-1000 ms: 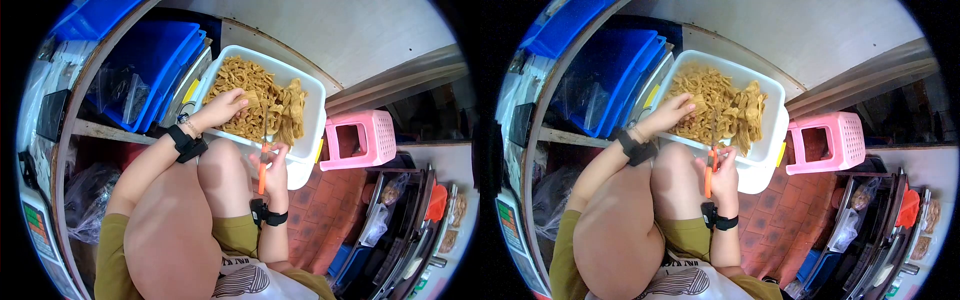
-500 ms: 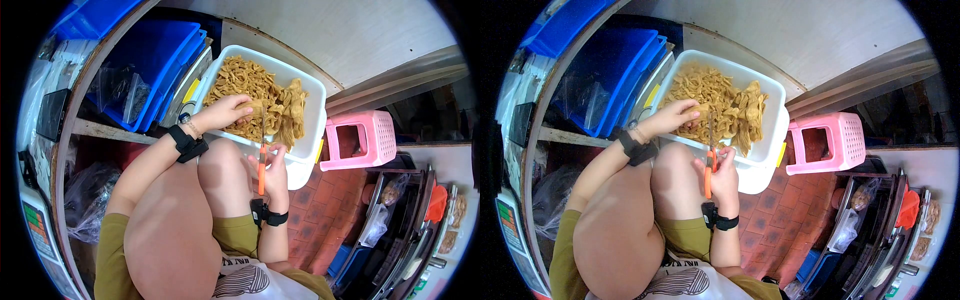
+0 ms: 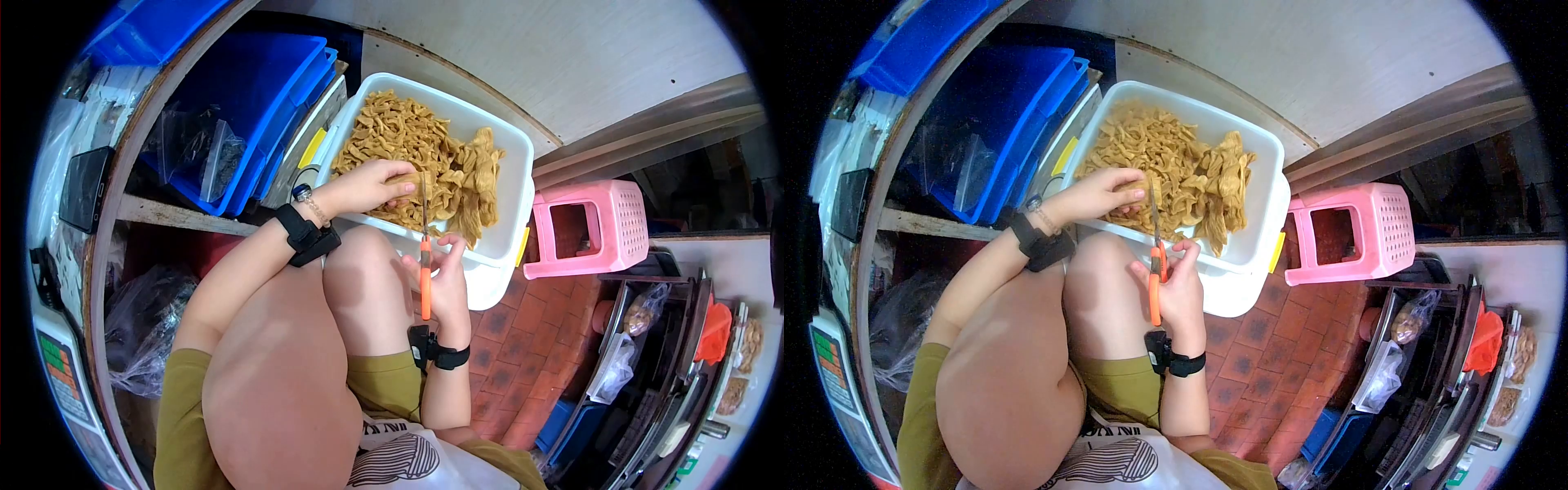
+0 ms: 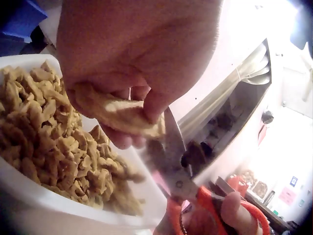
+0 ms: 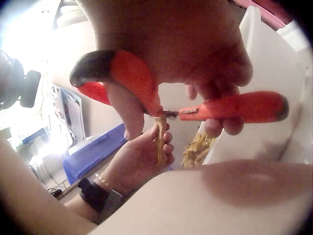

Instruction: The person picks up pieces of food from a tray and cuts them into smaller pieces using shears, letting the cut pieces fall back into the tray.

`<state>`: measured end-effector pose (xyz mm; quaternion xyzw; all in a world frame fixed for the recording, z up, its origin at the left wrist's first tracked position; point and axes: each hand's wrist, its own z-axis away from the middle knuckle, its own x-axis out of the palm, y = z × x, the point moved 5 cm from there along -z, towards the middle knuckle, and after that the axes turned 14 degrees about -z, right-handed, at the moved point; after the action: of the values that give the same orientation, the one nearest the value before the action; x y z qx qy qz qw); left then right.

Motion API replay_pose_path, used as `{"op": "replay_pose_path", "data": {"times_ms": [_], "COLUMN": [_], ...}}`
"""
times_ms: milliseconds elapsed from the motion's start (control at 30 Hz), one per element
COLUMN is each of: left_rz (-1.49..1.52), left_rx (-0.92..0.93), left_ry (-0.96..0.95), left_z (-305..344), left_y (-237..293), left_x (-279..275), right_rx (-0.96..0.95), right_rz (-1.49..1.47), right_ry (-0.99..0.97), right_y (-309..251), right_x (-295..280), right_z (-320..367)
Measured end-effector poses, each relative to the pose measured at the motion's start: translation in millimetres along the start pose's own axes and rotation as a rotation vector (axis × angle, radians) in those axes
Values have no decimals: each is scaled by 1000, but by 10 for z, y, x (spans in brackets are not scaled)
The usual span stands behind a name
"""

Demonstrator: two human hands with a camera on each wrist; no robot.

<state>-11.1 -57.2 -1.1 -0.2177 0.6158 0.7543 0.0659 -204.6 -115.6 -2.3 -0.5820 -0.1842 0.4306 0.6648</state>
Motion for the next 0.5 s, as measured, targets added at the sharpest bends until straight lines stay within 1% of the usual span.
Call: {"op": "replay_pose_path", "data": {"times_ms": [33,100,133,200,233,300,333,400,467,500], "left_rz": [0,43,43,69,68,3,4,116,128,139], "left_rx": [0,0,0,-88,-88,-43,-41,-73,-74,-75], "left_ry": [0,-100,-101,-143,-143,-220,-220,-201,-205,-209], "left_z": [2,10,21,65,67,73,73,74,67,67], "left_y": [-12,-10,8,16,25,53,48,25,39,50], "left_x": [-2,39,48,89,80,104,112,124,113,108], "right_rx": [0,9,16,-22,-60,-66,-71,-81,-91,-71], "right_rz": [4,-11,-26,-35,-43,-46,-48,-51,-55,-114], "right_ry": [-4,-12,-21,-21,-23,-24,-25,-24,-24,-29], "right_y": [1,15,25,70,75,79,70,100,139,160], "right_x": [2,17,28,50,60,64,65,68,76,86], "right_z": [0,4,6,-5,-7,1,4,-11,-29,-37]}}
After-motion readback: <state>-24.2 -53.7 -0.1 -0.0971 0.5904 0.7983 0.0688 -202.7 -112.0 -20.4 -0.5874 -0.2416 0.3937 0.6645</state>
